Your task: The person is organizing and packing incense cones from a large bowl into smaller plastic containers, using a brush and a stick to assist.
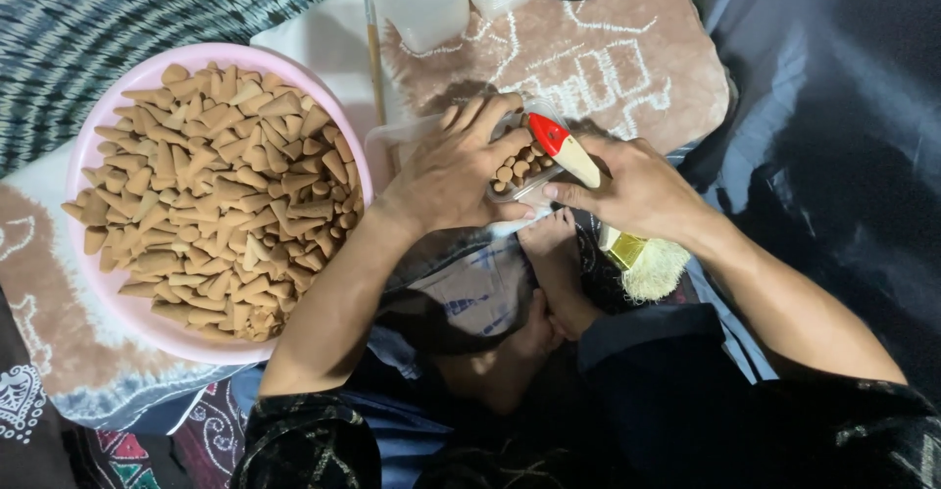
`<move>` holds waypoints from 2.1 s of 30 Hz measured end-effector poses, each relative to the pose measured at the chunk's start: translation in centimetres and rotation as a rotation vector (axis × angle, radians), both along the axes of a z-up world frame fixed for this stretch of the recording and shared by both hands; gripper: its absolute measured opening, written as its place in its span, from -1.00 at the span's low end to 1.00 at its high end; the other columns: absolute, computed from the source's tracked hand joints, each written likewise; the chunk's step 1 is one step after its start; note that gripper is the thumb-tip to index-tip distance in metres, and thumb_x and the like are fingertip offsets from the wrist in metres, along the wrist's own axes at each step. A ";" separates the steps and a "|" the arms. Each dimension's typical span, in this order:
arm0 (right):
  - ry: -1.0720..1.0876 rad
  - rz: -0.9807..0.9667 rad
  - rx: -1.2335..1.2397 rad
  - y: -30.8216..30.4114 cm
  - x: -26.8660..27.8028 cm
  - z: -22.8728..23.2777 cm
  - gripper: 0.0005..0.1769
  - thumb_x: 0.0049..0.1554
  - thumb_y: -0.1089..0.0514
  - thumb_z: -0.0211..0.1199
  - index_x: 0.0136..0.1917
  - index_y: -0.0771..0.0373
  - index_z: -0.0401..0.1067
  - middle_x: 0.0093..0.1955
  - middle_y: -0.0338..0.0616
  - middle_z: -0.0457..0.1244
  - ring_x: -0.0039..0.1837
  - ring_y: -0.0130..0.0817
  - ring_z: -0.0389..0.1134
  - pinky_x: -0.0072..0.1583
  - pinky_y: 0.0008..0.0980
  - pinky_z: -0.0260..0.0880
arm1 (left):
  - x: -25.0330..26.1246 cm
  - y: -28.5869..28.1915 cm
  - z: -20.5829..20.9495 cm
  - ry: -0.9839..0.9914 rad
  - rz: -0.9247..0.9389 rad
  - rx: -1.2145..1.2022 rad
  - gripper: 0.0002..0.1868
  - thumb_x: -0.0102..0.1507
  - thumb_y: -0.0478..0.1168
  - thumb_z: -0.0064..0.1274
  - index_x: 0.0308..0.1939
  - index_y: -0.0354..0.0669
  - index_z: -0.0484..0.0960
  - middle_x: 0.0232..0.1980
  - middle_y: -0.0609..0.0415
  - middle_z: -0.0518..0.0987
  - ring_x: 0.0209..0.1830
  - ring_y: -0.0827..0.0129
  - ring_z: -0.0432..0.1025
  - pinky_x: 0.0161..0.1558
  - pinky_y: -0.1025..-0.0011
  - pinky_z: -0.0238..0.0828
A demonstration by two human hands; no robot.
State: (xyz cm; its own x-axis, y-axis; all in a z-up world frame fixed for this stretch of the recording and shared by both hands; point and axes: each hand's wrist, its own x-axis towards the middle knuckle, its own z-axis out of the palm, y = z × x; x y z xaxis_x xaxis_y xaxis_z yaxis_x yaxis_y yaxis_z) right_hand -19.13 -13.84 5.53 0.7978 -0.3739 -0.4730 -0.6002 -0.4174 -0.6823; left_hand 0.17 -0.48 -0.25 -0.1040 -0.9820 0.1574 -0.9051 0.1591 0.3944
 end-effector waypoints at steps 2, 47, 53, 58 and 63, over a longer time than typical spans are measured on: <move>-0.015 0.012 0.022 0.0 -0.1 0.4 -0.11 0.15 -0.24 0.31 0.49 0.42 0.23 0.38 0.43 0.19 -0.04 0.02 0.16 0.14 0.01 0.25 | -0.1 -0.1 -0.6 -0.017 0.006 -0.027 -0.19 0.10 0.48 0.15 0.10 -0.09 0.57 0.30 -0.06 0.22 0.24 0.05 0.18 0.03 0.24 0.14; -0.386 0.053 -0.536 -2.6 -0.7 -4.6 -0.21 -0.08 0.33 0.44 0.43 0.28 0.35 0.28 0.15 0.16 0.29 0.34 0.24 0.28 0.19 0.24 | 2.1 -0.3 -1.9 0.111 0.047 0.083 0.40 -0.03 0.83 -0.35 0.61 -0.05 -0.01 0.27 -0.30 0.49 0.46 -0.06 0.24 0.48 -0.22 -0.43; -0.406 0.064 -0.374 -2.2 -0.4 -5.7 -0.18 -0.11 0.25 0.52 0.41 0.17 0.35 0.33 0.04 0.18 0.34 0.29 0.28 0.28 0.16 0.32 | 1.8 0.3 0.5 0.151 0.053 0.150 0.28 0.03 0.59 -0.06 0.61 -0.08 -0.02 0.32 -0.32 0.47 0.46 -0.02 0.26 0.49 -0.21 -0.50; -0.453 0.052 -0.366 -2.0 -0.7 -6.8 -0.24 -0.11 0.26 0.55 0.36 0.24 0.40 0.29 0.13 0.23 0.32 0.30 0.32 0.28 0.14 0.34 | 1.8 0.3 -0.5 0.251 0.049 0.195 0.23 -0.01 0.47 -0.04 0.58 -0.12 0.01 0.41 -0.37 0.40 0.51 -0.05 0.21 0.50 -0.20 -0.49; -0.454 0.019 -0.346 -1.3 -0.7 -6.3 -0.30 -0.05 0.20 0.56 0.33 0.30 0.40 0.31 0.20 0.18 0.33 0.39 0.28 0.30 0.23 0.33 | 2.2 -0.2 0.7 0.278 0.016 0.213 0.12 0.05 0.23 0.08 0.55 -0.25 0.04 0.46 -0.47 0.30 0.55 -0.16 0.13 0.49 -0.27 -0.56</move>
